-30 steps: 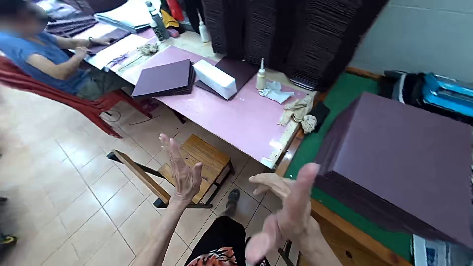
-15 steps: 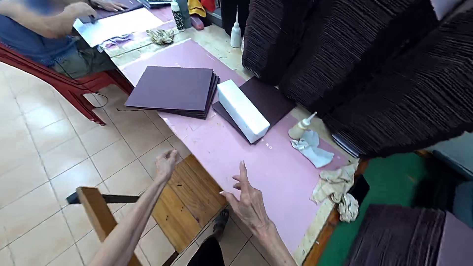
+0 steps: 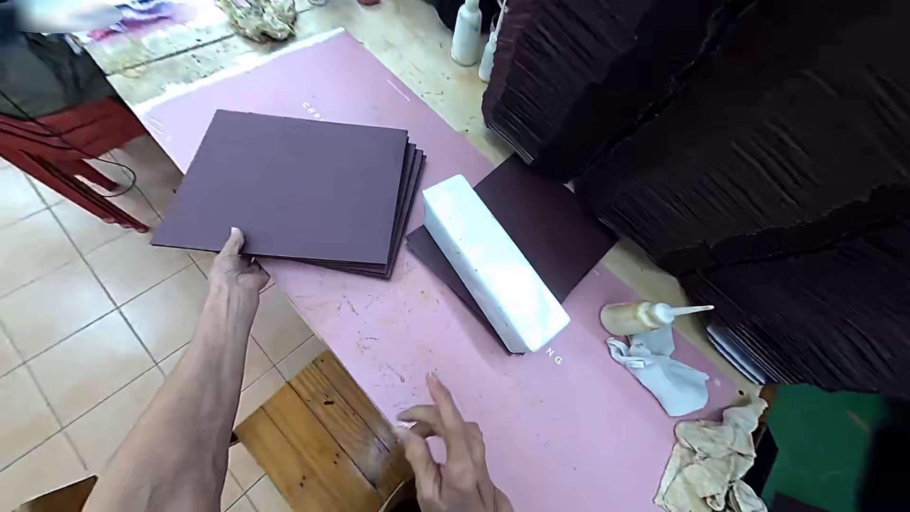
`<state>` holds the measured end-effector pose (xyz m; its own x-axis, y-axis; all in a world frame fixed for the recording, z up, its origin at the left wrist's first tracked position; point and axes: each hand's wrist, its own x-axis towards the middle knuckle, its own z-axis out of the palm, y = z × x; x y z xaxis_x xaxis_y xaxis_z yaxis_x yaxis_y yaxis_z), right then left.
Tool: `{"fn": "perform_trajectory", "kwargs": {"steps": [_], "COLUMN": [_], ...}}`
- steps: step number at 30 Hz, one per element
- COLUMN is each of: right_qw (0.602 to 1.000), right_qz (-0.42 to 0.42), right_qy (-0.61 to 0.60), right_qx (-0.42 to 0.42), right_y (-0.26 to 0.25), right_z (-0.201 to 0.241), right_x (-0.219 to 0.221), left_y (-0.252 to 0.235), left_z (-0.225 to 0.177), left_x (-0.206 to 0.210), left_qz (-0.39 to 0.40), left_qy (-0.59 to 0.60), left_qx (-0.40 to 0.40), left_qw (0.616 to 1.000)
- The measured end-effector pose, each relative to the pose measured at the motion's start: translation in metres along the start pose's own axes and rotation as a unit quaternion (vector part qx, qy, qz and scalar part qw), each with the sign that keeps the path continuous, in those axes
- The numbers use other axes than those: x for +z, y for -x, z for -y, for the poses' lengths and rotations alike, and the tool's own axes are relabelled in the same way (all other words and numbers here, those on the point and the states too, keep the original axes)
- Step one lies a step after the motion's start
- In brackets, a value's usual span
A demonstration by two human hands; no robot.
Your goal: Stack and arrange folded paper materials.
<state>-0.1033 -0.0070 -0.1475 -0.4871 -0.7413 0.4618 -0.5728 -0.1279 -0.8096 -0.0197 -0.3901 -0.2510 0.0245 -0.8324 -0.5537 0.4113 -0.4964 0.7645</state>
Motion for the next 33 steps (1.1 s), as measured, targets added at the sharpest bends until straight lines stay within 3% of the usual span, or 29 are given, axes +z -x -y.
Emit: {"fn": "perform_trajectory", "kwargs": {"steps": [4,7,12,18,21,26,31,33], "right_qw": [0.996,0.992,0.990,0.998,0.997,0.995,0.975,0.971], "right_qz": [0.057,0.066,0.066,-0.038,-0.056,-0.042,0.060,0.048], "right_qy": [0.052,0.087,0.116,0.020,0.003,-0.009,-0.101,-0.147], "right_qx": [0.051,0.058,0.045,-0.039,-0.043,0.085,0.190,0.185], "right_y": [0.026,0.039,0.040,-0.006,-0.029,-0.045,-0.041,-0.022], "right_z": [-0.032,-0.035,-0.028,0.028,0.023,-0.016,-0.006,0.003], "right_x": [0.010,0.006,-0.006,-0.031,-0.036,-0.054,-0.118,-0.150], "left_y": [-0.015,-0.015,0.022,0.087,0.144,0.256,0.336,0.355], "left_z": [-0.017,-0.028,-0.062,-0.102,-0.111,-0.107,-0.072,-0.054], "left_x": [0.006,0.019,0.046,-0.013,-0.049,-0.085,-0.096,-0.091], "left_qz": [-0.068,-0.048,-0.064,-0.031,0.013,0.077,0.225,0.293], "left_qy": [0.006,0.030,0.008,0.039,0.032,-0.004,0.019,0.038], "left_qx": [0.086,0.158,0.205,0.244,0.275,0.305,0.327,0.325], "left_qw": [0.994,0.986,0.977,0.968,0.961,0.949,0.918,0.898]}}
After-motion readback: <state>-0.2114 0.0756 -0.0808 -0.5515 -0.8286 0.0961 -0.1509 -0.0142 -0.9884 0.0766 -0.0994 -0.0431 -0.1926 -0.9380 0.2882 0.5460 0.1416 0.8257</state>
